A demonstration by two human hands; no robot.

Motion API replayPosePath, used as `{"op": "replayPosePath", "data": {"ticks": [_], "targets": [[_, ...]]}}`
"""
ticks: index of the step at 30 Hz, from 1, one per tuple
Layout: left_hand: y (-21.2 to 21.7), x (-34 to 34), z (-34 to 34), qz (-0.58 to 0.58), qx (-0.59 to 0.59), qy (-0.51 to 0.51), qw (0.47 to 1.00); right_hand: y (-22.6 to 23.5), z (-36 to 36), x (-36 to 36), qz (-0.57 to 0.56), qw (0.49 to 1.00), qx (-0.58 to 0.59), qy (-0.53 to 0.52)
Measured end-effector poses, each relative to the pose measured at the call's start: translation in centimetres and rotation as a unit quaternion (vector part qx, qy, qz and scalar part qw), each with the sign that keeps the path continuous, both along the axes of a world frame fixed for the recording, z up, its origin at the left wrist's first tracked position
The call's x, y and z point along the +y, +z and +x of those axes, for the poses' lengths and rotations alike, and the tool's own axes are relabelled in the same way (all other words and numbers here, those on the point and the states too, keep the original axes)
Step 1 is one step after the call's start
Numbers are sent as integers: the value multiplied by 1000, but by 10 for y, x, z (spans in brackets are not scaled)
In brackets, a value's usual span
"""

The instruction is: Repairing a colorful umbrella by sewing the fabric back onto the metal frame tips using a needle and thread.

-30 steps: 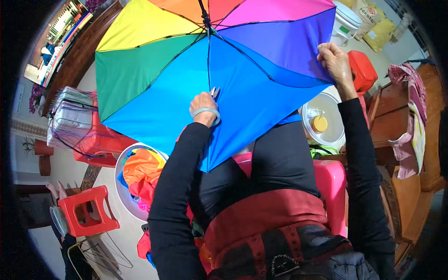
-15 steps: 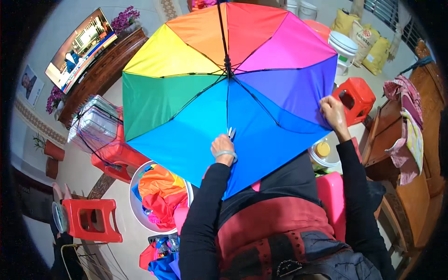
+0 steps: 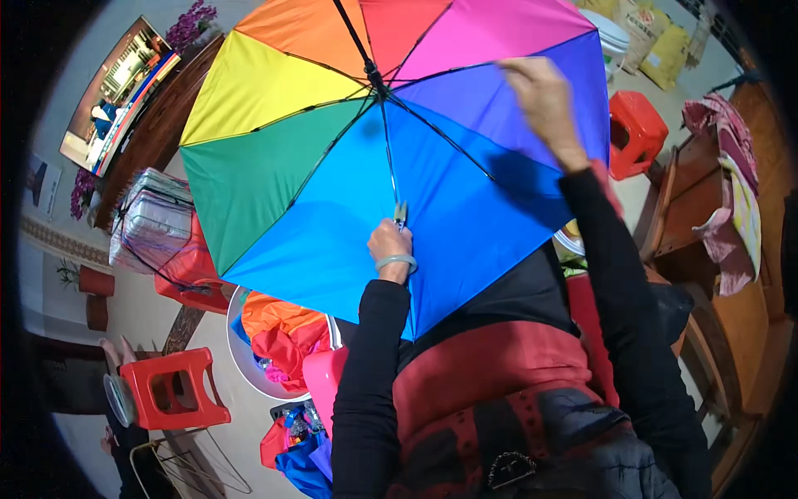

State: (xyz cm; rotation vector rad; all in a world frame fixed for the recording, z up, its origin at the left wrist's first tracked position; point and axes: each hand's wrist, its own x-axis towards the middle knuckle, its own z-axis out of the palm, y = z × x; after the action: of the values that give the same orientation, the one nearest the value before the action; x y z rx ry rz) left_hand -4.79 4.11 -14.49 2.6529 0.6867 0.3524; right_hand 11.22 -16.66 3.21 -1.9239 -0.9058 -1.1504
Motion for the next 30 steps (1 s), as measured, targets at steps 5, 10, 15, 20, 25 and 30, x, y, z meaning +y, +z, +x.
{"op": "replayPosePath", "data": {"ticks": [5,10,15,20,25,30], "targets": [[-6,4,4,-183,-12,47,982,-98,-20,87,-91,956,262,96],[11,2,0,-437,-53,108,891,-161,-53,106,-169,917,353,82],[4,6,2,-514,-100,122,843,-172,-69,110,-162,917,364,24],[8,4,-1,-497,-68,113,857,-176,-81,115,-203,903,377,37],[13,6,-3,-495,-41,112,861,-178,-86,118,-257,883,383,81],[13,8,-2,-513,-46,109,850,-173,-86,117,-303,855,404,115]]}}
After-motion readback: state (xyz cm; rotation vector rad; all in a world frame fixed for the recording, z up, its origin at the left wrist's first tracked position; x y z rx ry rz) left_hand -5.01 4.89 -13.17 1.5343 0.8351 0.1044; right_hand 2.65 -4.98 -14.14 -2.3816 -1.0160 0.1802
